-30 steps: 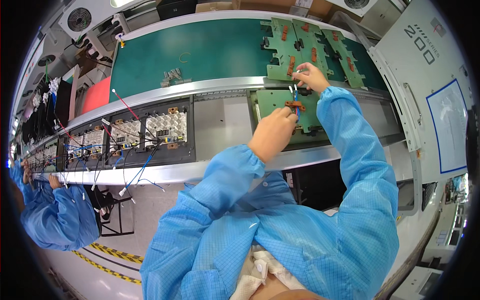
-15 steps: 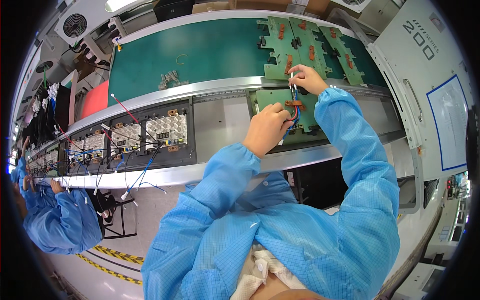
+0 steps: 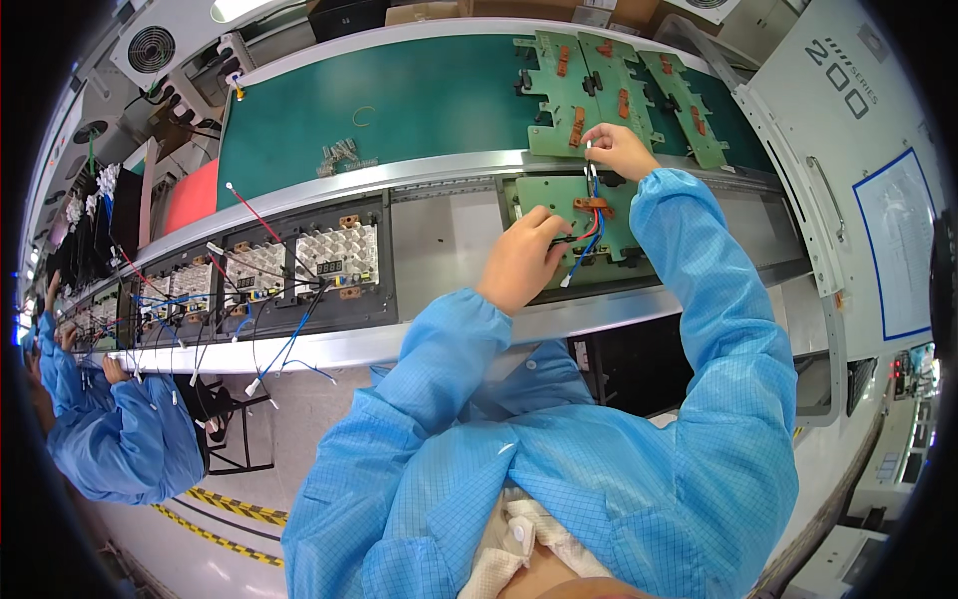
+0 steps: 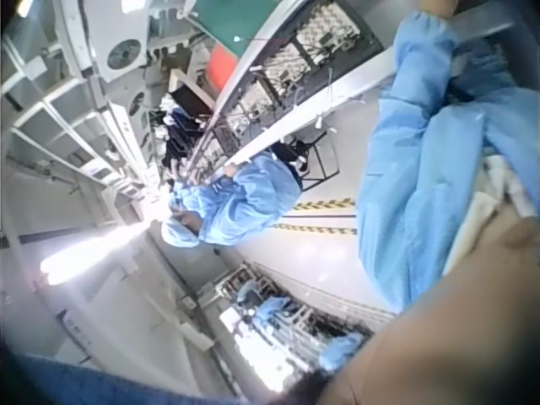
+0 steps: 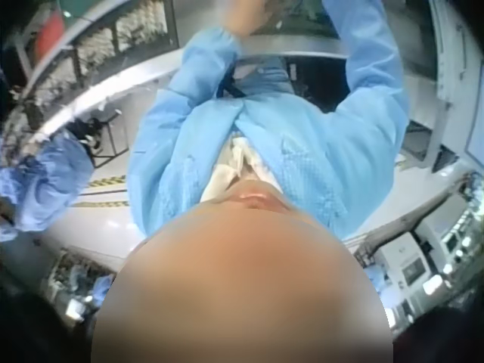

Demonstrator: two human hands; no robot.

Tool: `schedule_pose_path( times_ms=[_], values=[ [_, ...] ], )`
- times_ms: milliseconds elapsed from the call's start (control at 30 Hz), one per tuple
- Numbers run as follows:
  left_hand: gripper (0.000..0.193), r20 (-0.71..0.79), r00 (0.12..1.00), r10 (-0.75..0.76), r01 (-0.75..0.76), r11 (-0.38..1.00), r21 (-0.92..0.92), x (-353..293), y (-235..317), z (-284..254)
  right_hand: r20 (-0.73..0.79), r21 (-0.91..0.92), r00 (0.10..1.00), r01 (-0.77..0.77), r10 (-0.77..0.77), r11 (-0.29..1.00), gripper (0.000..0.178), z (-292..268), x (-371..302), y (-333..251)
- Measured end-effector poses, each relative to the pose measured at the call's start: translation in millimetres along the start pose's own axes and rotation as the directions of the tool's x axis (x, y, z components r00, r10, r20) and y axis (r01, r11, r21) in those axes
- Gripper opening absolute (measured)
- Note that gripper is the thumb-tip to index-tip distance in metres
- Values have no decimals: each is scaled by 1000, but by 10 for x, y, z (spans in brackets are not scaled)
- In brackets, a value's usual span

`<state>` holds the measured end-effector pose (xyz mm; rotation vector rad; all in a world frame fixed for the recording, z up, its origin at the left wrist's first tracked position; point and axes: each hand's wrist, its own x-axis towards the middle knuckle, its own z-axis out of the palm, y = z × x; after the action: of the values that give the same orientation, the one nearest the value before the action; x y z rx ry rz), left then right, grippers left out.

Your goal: Perform assembly, wiring, and soldering tasks on printed circuit boards at a manufacturing workstation.

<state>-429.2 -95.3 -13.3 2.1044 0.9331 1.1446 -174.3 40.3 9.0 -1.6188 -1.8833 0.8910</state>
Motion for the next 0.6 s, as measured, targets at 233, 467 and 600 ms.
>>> schedule_pose_path(
  times_ms=[233,467,600],
  values=[
    [13,63,997,53,-56,997,51,82,0,-30,20,-15,999,27,-27,1000,28,-6,2,9],
    [7,268,963,-23,-11,992,125,260,35,-96,41,-28,998,39,-38,999,28,29,-15,-90],
    [7,237,971,-8,-35,984,177,257,60,-52,41,-39,999,23,-21,999,28,24,-32,-127]
  ],
)
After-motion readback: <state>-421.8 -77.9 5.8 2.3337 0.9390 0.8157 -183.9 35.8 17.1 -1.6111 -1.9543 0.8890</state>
